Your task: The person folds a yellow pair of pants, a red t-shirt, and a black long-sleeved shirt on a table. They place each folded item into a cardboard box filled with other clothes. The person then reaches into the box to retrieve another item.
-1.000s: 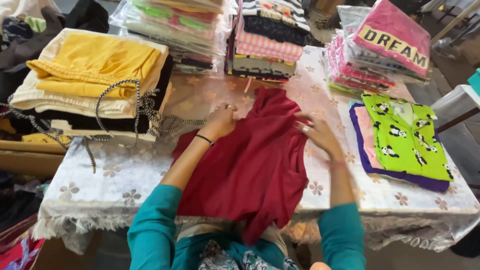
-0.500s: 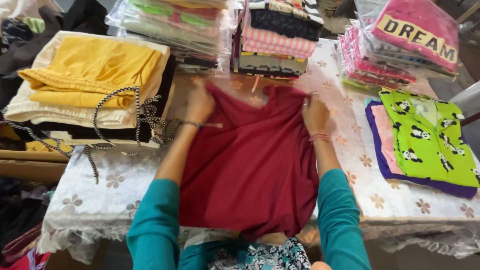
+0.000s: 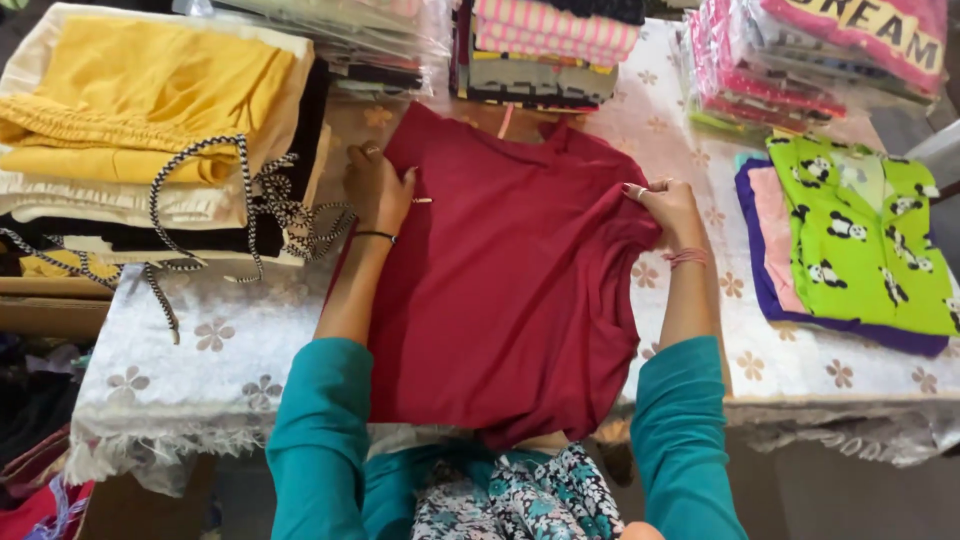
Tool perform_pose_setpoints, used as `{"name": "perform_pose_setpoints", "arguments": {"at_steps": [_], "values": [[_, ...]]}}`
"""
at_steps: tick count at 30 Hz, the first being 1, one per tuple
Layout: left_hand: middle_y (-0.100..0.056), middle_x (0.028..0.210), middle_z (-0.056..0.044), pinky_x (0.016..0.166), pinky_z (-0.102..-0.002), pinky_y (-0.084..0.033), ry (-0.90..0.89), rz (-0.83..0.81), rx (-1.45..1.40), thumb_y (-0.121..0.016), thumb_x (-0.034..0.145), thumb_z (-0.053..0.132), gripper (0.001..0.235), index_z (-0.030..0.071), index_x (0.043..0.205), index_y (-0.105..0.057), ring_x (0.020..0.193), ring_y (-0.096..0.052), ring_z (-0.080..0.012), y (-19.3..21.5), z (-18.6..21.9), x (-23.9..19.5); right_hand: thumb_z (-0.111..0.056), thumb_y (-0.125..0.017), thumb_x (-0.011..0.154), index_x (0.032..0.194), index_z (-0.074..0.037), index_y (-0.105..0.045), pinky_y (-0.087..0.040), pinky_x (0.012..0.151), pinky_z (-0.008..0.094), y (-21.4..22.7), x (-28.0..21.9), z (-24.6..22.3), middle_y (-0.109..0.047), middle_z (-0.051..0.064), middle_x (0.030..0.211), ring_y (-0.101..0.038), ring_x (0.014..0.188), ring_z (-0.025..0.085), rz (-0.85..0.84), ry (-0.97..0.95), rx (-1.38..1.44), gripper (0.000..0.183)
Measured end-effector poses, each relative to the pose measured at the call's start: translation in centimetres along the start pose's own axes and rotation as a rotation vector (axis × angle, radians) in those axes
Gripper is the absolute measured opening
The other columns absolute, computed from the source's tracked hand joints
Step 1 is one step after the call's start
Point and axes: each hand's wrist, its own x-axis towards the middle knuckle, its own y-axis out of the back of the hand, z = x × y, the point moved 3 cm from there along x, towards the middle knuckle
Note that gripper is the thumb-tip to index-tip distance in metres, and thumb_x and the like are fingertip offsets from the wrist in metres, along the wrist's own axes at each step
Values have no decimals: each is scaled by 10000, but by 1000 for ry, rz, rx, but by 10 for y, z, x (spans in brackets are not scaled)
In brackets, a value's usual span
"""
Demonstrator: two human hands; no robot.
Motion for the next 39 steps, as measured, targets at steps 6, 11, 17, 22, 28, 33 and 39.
{"name": "perform_pose_setpoints", "arguments": {"at_steps": [6, 11, 17, 22, 28, 33, 39], "values": [[-724, 1036, -230, 815, -538, -565, 133, -265, -114, -796, 844, 496, 518, 24, 1034, -695, 962, -702, -422, 7, -12, 4, -316, -839, 884, 823, -36, -672, -352, 427, 282, 23, -33, -5, -568, -3, 645, -480, 471, 102, -217, -317, 165, 332], [-713, 1027, -270, 761, -459, -546, 44, -274, -425, -789, 884, 412, 485, -17, 1097, -714, 935, -688, -397, -55, -56, 27, -186, -806, 835, 891, -72, -767, -460, 516, 246, 30, -34, 19, -674, -37, 716, -557, 550, 64, -455, -331, 207, 133], [-752, 996, -67, 780, -300, -558, 204, -303, -1251, -762, 852, 77, 233, -11, 1065, -728, 874, -689, -143, -48, -62, 29, -145, -757, 909, 997, -86, -736, -482, 563, 238, 39, -22, 46, -687, -10, 811, -586, 610, 83, -352, -257, 193, 108], [-655, 1038, 30, 772, -253, -587, 275, -124, -1284, -766, 720, -37, 521, 101, 1175, -554, 894, -671, -85, 19, -31, 22, -43, -709, 879, 1176, -97, -635, -542, 653, 246, 45, -32, 21, -751, 11, 939, -701, 786, 103, -248, -216, 392, 310], [-771, 1068, -45, 823, -254, -577, -60, -358, -1165, -706, 876, -27, 330, 54, 1191, -761, 919, -691, -93, 49, -6, 19, 110, -583, 888, 1290, -48, -608, -559, 858, 265, 80, -43, 2, -722, 68, 1092, -697, 949, 137, -213, 95, 599, 433], [-767, 1021, -66, 798, -261, -563, -309, -321, -858, -772, 809, -10, 462, 50, 1264, -716, 878, -688, -93, 192, 25, 4, 109, -576, 953, 1277, 60, -669, -545, 928, 271, 138, -81, -40, -719, 96, 1136, -689, 1004, 149, -258, 180, 518, 340], [-751, 1062, -128, 818, -309, -564, -558, -120, -615, -803, 814, 45, 370, 71, 1182, -771, 914, -710, -213, 253, 29, 30, 117, -648, 878, 1236, 10, -715, -571, 844, 268, 189, -104, -109, -754, 65, 1071, -703, 921, 119, -208, 193, 126, 379]]}}
